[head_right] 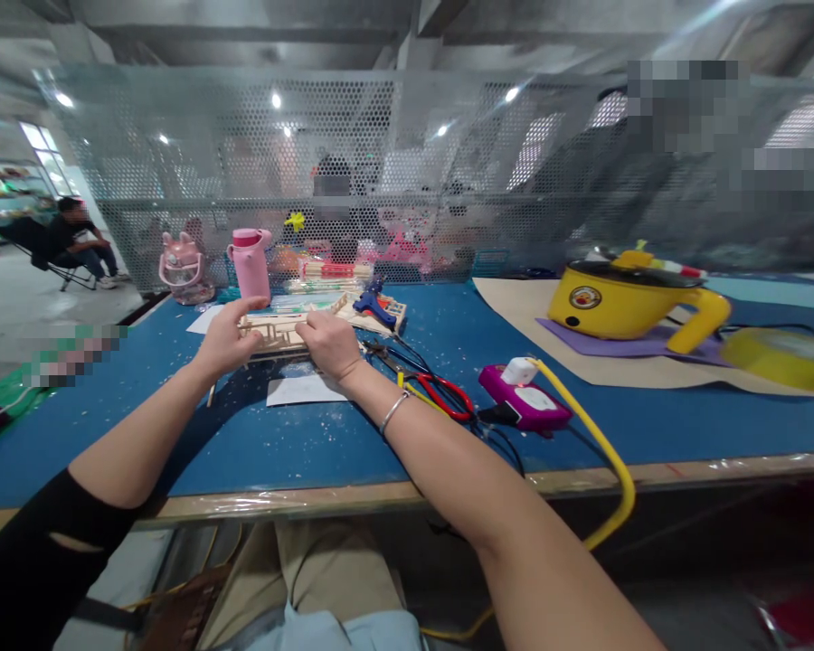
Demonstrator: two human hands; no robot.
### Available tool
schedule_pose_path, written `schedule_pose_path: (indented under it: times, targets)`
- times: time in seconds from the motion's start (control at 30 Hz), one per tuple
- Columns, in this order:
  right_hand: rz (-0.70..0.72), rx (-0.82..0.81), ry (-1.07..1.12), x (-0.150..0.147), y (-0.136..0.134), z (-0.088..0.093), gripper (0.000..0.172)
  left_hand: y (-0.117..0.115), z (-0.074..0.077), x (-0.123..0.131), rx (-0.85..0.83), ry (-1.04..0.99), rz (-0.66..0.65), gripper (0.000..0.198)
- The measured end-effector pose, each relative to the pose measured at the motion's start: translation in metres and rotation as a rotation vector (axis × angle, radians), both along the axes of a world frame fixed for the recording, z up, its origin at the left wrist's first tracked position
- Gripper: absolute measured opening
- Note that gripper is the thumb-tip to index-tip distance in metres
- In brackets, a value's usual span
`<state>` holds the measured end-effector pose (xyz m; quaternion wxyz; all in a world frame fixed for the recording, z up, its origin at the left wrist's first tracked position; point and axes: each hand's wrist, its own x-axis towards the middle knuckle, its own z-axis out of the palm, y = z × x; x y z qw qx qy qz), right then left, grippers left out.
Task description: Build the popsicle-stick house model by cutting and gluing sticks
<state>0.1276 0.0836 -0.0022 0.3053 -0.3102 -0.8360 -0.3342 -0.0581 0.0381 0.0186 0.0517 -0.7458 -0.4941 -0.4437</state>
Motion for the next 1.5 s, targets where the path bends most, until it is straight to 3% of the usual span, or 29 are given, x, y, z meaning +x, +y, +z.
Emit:
schedule_pose_path:
  times: [0.13, 0.37, 0.63, 0.83, 0.97, 1.07, 1.13, 1.2, 1.27, 1.4, 1.5]
  targets:
    - [0.015, 0.049, 0.011, 0.007, -0.006, 0.005, 0.028, -0.016, 0.007, 0.016, 0.242, 0.157, 0.148, 0.032]
    - [0.066, 0.153, 0.004, 0.012, -0.017, 0.012, 0.029, -0.033, 0.007, 0.043, 0.166, 0.398, 0.261, 0.024]
    - [0.155, 0.235, -0.040, 0.010, -0.024, 0.019, 0.028, -0.032, 0.007, 0.042, 0.075, 0.444, 0.236, 0.028]
    - [0.147, 0.174, -0.093, 0.008, -0.029, 0.022, 0.029, -0.033, 0.008, 0.044, 0.015, 0.422, 0.236, 0.031]
    - [0.114, 0.020, 0.033, 0.022, -0.032, 0.047, 0.030, -0.030, 0.007, 0.040, -0.004, 0.327, 0.196, 0.030]
    - [-0.154, -0.160, 0.325, 0.048, -0.033, 0.071, 0.039, -0.028, 0.006, 0.033, -0.018, 0.145, 0.147, 0.027]
    - [-0.350, -0.410, 0.277, 0.067, -0.034, 0.076, 0.040, -0.027, 0.006, 0.030, -0.046, 0.019, 0.101, 0.027]
    - [-0.495, -0.743, 0.085, 0.080, -0.034, 0.066, 0.042, -0.027, 0.005, 0.031, -0.082, -0.055, 0.043, 0.028]
    - [-0.569, -0.957, -0.047, 0.084, -0.036, 0.047, 0.041, -0.027, 0.003, 0.033, -0.109, -0.088, -0.015, 0.029]
    - [-0.630, -1.003, -0.040, 0.078, -0.037, 0.015, 0.035, -0.027, -0.004, 0.039, -0.145, -0.102, -0.108, 0.029]
    - [-0.645, -1.002, 0.043, 0.076, -0.036, 0.018, 0.030, -0.027, -0.008, 0.040, -0.182, -0.109, -0.165, 0.030]
